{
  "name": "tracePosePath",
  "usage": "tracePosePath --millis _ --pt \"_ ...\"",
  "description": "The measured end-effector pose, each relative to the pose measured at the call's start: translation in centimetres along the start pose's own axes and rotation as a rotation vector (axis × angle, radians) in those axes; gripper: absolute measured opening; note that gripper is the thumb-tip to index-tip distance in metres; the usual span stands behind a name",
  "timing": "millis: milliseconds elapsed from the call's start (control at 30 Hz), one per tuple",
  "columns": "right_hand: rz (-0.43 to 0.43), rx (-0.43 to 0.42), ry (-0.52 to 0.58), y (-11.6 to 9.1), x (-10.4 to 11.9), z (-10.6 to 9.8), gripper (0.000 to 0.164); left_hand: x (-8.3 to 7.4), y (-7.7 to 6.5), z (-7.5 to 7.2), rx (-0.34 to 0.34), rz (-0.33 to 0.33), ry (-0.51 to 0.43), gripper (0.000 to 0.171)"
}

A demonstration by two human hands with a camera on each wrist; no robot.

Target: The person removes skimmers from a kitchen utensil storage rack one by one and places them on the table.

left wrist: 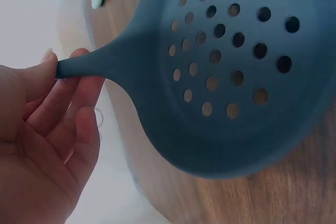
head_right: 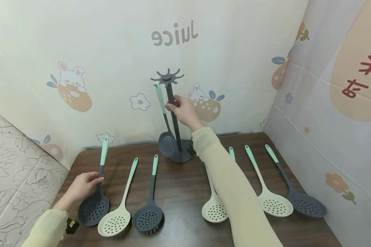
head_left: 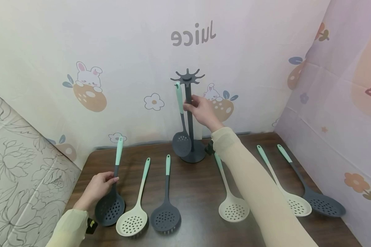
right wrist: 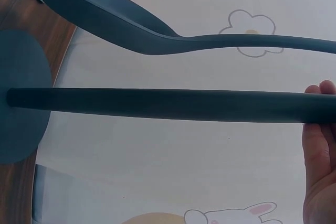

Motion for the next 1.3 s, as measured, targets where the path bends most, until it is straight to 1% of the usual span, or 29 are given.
tracePosePath --millis 100,433,600,733,867,967,1100,1300 --pt "0.006 0.002 0.004 0.0 0.0 0.0 0.023 0.1 -0.2 0.3 0.015 -0.002 -0.001 0.018" --pt "0.007 0.006 0.015 -0.1 0.0 0.1 0.023 0.5 -0.7 1.5 0.057 0.024 0.015 0.014" --pt "0.006 0.006 0.010 -0.1 -0.1 0.2 0.023 0.8 -0.9 1.9 0.046 0.023 0.039 0.013" --pt "0.001 0.001 0.009 -0.1 -0.1 0.1 0.023 0.8 -1.0 2.0 0.033 0.007 0.068 0.020" --pt "0.001 -0.002 0.007 -0.1 -0.1 0.0 0.022 0.8 -1.0 2.0 0.033 -0.012 0.072 0.028" --pt "0.003 0.002 0.011 0.0 -0.1 0.1 0.023 1.0 -1.0 2.3 0.049 -0.041 0.073 0.026" --pt "0.008 0.010 0.015 0.0 -0.2 0.1 0.024 1.5 -1.0 2.9 0.082 -0.080 0.074 0.017" --pt "0.013 0.008 0.025 0.0 -0.4 0.2 0.023 1.6 -0.9 3.2 0.095 -0.080 0.058 0.015"
Point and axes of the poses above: each hand's wrist, its own y-axis towards the middle knuckle, its own z-axis out of the palm, x = y × z, the point moved 7 cm from there along y, towards the middle knuckle, and after that the axes turned 6 degrees about -z, right-handed, at the moved point
